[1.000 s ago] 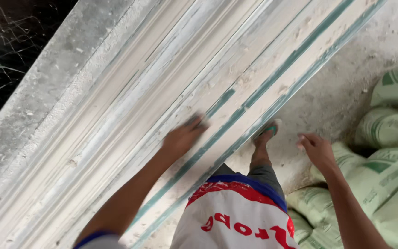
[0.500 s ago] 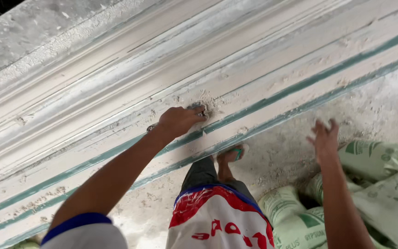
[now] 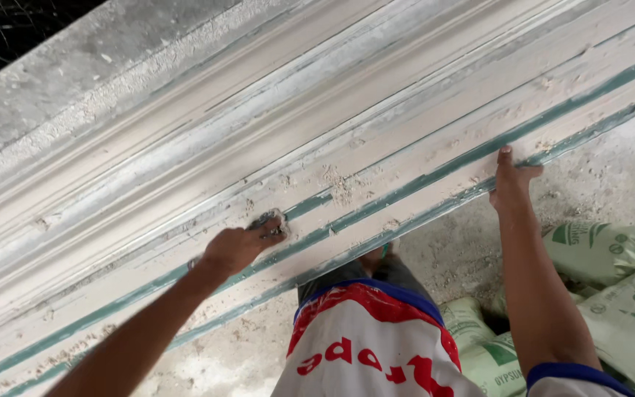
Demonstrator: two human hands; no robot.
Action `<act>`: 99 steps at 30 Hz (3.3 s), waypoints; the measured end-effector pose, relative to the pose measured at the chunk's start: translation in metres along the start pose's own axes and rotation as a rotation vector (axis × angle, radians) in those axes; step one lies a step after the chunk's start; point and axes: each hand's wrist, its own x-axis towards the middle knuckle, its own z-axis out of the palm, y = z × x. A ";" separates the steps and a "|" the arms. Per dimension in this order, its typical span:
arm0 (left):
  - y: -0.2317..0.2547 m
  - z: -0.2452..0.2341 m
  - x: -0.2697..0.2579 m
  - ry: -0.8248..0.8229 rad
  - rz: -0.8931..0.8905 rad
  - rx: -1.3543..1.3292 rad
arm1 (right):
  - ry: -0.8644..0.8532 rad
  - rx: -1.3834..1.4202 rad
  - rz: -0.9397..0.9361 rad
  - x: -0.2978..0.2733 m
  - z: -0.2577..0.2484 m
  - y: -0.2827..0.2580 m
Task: The person scrapes a white, ribbed mold with a metal scraper, removing dried residue from the grooves. The person repeatedly scrapes along the length of the mold, occasionally lifting the scraper to clear debris.
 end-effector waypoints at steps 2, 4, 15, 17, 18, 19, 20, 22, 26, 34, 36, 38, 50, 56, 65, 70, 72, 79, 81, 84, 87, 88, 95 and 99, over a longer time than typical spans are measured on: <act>0.001 -0.025 0.007 -0.113 0.005 0.001 | -0.022 0.019 -0.052 -0.013 -0.005 0.002; 0.000 -0.038 0.011 -0.223 0.006 0.024 | -0.056 0.058 -0.106 -0.018 -0.001 0.004; 0.034 -0.071 0.021 0.052 -0.121 -0.292 | -0.065 0.180 -0.350 0.016 -0.006 0.030; 0.051 -0.073 0.089 0.101 -0.075 -0.308 | -0.069 0.203 -0.353 0.014 -0.007 0.032; 0.059 -0.075 0.123 0.155 -0.036 -0.322 | -0.079 0.226 -0.363 0.012 -0.008 0.031; 0.059 -0.076 0.126 0.160 -0.034 -0.323 | -0.076 0.225 -0.367 0.014 -0.009 0.031; 0.059 -0.076 0.130 0.151 -0.027 -0.313 | -0.090 0.221 -0.363 0.016 -0.011 0.032; 0.055 -0.078 0.119 0.146 -0.032 -0.298 | -0.116 0.220 -0.365 0.019 -0.015 0.030; 0.045 -0.082 0.062 -0.045 -0.078 -0.295 | -0.162 0.232 -0.364 0.026 -0.017 0.038; 0.069 -0.090 0.159 0.177 0.012 -0.278 | -0.116 0.313 -0.413 0.010 -0.010 0.035; 0.064 -0.093 0.148 0.186 0.038 -0.360 | -0.125 0.333 -0.408 0.003 -0.006 0.037; 0.056 -0.090 0.124 0.135 0.005 -0.392 | -0.126 0.365 -0.432 0.011 -0.003 0.041; 0.080 -0.114 0.211 0.146 0.034 -0.330 | -0.005 0.272 -0.461 -0.003 0.011 0.043; 0.065 -0.151 0.137 0.058 -0.001 -0.364 | -0.022 0.263 -0.457 0.017 0.009 0.045; 0.076 -0.131 0.203 0.111 0.026 -0.320 | 0.015 0.241 -0.491 0.017 0.015 0.044; 0.075 -0.122 0.169 0.039 0.015 -0.425 | -0.001 0.261 -0.491 0.021 0.011 0.053; 0.068 -0.121 0.137 -0.022 -0.067 -0.357 | -0.009 0.298 -0.526 0.024 0.014 0.052; 0.095 -0.127 0.251 0.151 -0.009 -0.346 | 0.050 0.250 -0.532 0.023 0.016 0.054; 0.095 -0.139 0.269 0.189 0.007 -0.265 | 0.031 0.249 -0.502 0.022 0.020 0.050; 0.084 -0.140 0.242 0.123 0.026 -0.346 | 0.033 0.275 -0.482 0.032 0.019 0.050; 0.074 -0.156 0.179 -0.001 -0.022 -0.368 | 0.040 0.266 -0.433 0.036 0.021 0.057; 0.073 -0.154 0.175 -0.006 -0.018 -0.360 | 0.042 0.274 -0.427 0.034 0.024 0.058; 0.117 -0.179 0.290 0.115 0.031 -0.317 | -0.005 0.273 -0.383 0.026 0.019 0.048; 0.107 -0.183 0.298 0.116 0.080 -0.290 | -0.029 0.303 -0.378 0.029 0.018 0.047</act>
